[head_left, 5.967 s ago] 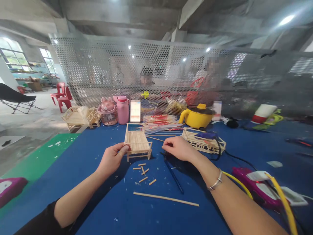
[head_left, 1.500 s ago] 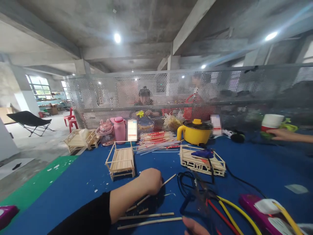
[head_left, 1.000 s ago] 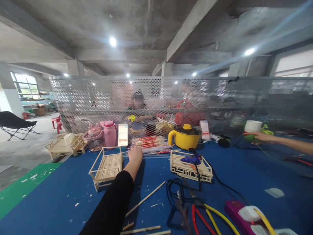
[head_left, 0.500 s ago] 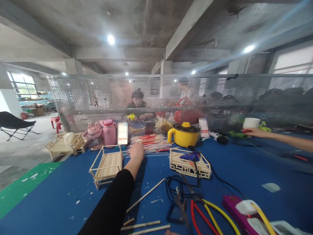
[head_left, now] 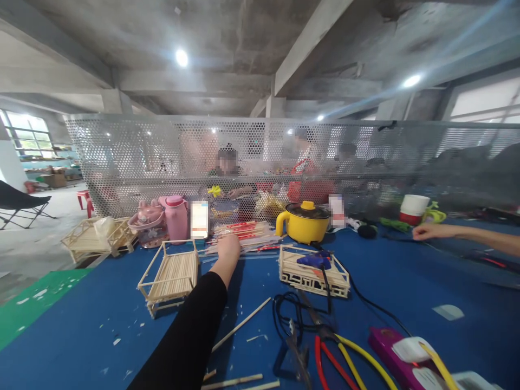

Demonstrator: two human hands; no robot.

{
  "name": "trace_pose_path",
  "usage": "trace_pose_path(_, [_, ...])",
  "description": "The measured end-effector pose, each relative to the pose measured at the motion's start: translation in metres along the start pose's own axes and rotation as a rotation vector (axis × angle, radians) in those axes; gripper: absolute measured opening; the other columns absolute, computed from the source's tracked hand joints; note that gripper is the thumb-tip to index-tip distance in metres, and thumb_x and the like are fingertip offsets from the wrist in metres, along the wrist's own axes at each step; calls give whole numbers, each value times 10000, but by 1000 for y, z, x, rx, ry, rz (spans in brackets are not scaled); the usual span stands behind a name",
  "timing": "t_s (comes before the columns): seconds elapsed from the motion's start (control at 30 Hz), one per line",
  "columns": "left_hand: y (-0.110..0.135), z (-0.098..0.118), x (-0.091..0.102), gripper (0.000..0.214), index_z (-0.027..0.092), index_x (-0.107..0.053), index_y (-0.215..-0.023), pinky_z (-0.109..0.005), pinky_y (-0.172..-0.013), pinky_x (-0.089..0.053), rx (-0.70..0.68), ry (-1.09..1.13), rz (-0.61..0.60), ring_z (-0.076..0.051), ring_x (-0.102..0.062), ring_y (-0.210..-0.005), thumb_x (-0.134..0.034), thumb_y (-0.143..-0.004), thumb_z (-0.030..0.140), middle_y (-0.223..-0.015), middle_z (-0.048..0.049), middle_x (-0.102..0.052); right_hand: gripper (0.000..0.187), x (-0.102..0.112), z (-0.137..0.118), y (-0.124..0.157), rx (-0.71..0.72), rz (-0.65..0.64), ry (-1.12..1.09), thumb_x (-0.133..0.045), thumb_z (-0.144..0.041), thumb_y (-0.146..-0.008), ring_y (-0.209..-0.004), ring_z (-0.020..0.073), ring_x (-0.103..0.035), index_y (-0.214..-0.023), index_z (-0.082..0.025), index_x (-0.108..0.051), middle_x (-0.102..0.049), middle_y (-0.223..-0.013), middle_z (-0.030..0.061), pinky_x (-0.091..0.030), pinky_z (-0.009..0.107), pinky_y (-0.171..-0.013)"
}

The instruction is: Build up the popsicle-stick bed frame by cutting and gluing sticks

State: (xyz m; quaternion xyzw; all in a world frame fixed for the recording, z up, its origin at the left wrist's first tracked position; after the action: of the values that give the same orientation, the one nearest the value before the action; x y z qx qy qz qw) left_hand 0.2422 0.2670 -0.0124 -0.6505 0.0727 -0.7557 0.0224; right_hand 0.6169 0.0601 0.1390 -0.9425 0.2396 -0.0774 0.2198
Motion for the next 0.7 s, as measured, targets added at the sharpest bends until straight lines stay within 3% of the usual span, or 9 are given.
trace_pose_path(0.2, [-19, -3, 6, 338, 147, -530, -1171, -416, -818, -509, -26, -27, -23, -212, -589, -982, -544, -879, 316, -1166, -96, -568, 475, 3, -24, -36, 17, -156, -97, -398, -479, -779, -914, 223, -670, -501, -179, -641, -745, -833, 31, -523, 272, -618])
trace_pose_path(0.27, [-20, -2, 6, 336, 150, -530, -1170, -415, -820, -509, -67, -36, -45, -212, -588, -984, -545, -878, 316, -1168, -95, -567, 393, 7, -33, -51, 21, -205, -129, -509, -492, -750, -773, 152, -660, -526, -184, -604, -740, -689, 39, -518, 263, -642])
trace_pose_path(0.43, [-17, 3, 6, 320, 163, -537, -1163, -410, -823, -507, -206, -72, -136, -208, -587, -988, -542, -880, 314, -1171, -89, -567, 436, 26, -38, -76, 25, -278, -179, -454, -532, -775, -610, 74, -555, -487, -211, -519, -643, -430, -29, -461, 216, -675])
trace_pose_path(0.57, [-13, 7, 9, 313, 169, -540, -1159, -406, -826, -506, -260, -102, -167, -207, -586, -990, -541, -881, 313, -1175, -89, -566, 464, 51, -22, -86, 5, -244, -177, -402, -363, -853, -539, 48, -617, -435, -218, -543, -625, -415, -61, -470, 140, -530])
trace_pose_path(0.7, [-8, 8, 13, 322, 165, -535, -1166, -411, -823, -508, -277, -111, -172, -209, -587, -989, -542, -881, 314, -1174, -89, -565, 481, 64, -12, -87, -115, -17, -211, -337, -47, -814, -511, 44, -659, -459, -173, -636, -644, -473, -86, -369, 26, -393])
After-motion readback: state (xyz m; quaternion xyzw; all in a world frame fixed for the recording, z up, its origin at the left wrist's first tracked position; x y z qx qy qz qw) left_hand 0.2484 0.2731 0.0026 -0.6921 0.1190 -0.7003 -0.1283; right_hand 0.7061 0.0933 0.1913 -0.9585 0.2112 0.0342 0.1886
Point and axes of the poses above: each hand's wrist, its own y-axis away from the middle knuckle, its own x-axis out of the back of the hand, z = x × y, the point moved 5 cm from there along -y, towards the middle knuckle
